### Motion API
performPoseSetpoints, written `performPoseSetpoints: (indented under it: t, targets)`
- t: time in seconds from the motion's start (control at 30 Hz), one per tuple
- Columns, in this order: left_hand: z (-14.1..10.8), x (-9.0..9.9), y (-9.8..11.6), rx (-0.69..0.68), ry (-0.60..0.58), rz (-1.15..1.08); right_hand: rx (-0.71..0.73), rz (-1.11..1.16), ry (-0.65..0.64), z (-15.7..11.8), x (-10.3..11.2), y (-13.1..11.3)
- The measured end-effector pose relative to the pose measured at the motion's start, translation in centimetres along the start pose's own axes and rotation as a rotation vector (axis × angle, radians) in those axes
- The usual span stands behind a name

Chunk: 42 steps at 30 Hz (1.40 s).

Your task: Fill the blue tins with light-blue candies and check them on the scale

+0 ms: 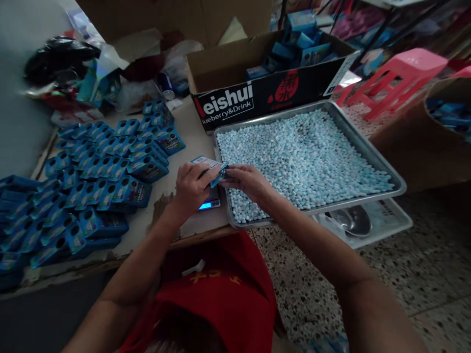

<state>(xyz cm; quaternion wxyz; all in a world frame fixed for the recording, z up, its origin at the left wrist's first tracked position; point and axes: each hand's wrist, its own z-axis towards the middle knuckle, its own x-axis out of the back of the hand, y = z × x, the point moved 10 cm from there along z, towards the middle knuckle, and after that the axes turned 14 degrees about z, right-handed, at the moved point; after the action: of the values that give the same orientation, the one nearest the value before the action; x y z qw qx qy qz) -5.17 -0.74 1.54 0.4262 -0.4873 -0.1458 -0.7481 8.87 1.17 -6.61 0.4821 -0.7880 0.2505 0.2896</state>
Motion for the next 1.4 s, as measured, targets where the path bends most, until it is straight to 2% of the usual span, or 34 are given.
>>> performPoseSetpoints:
  t: [0.23,0.4,0.53,0.67,0.83,0.93,1.1,1.17,1.27,1.33,1.4]
  targets:
    - [-0.7,-0.6,0.7,0.032,0.036,-0.006,-0.006,-0.117,0.026,0.8,0.6,0.1]
    - [-1.2,-0.8,0.9,0.017,0.041,-0.034,-0.004,-0.097,0.036,0.9,0.3,0.5]
    - [-1.4,-0.3,0.5,0.017,0.082,-0.026,-0.045,-0.073,0.042,1.1,0.7,0.7]
    - [-1.2,-0.4,-0.3,0.07,0.073,-0.048,-0.087,-0.034,0.101,1.5,1.8,0.8]
    - [-1.0,-0.4,-1.4,0.176,0.104,-0.139,-0.063,-0.038,0.054,1.3,1.4,0.2]
    - [-1.0,-0.4,-2.1,0.236,0.113,-0.213,0.034,-0.151,0.042,0.9,1.2,-0.9]
    - [-1.0,-0.4,-3.3,0.358,0.106,-0.297,0.294,-0.316,0.062,-0.5,0.5,-4.2]
    - [-1.1,-0.3,-3.8,0.407,0.114,-0.351,0.467,-0.479,0.047,-1.4,-0.9,-6.3]
    - [-1.1,-0.2,-4.2,0.45,0.135,-0.472,0.673,-0.867,-0.052,-2.8,-4.6,-7.9]
    - [-1.1,-0.4,-4.5,0.483,0.15,-0.579,0.707,-1.09,-0.157,-3.0,-6.8,-7.5]
    - [-1.1,-1.2,-4.8,0.532,0.139,-0.698,0.698,-1.223,-0.238,-2.7,-8.1,-6.9]
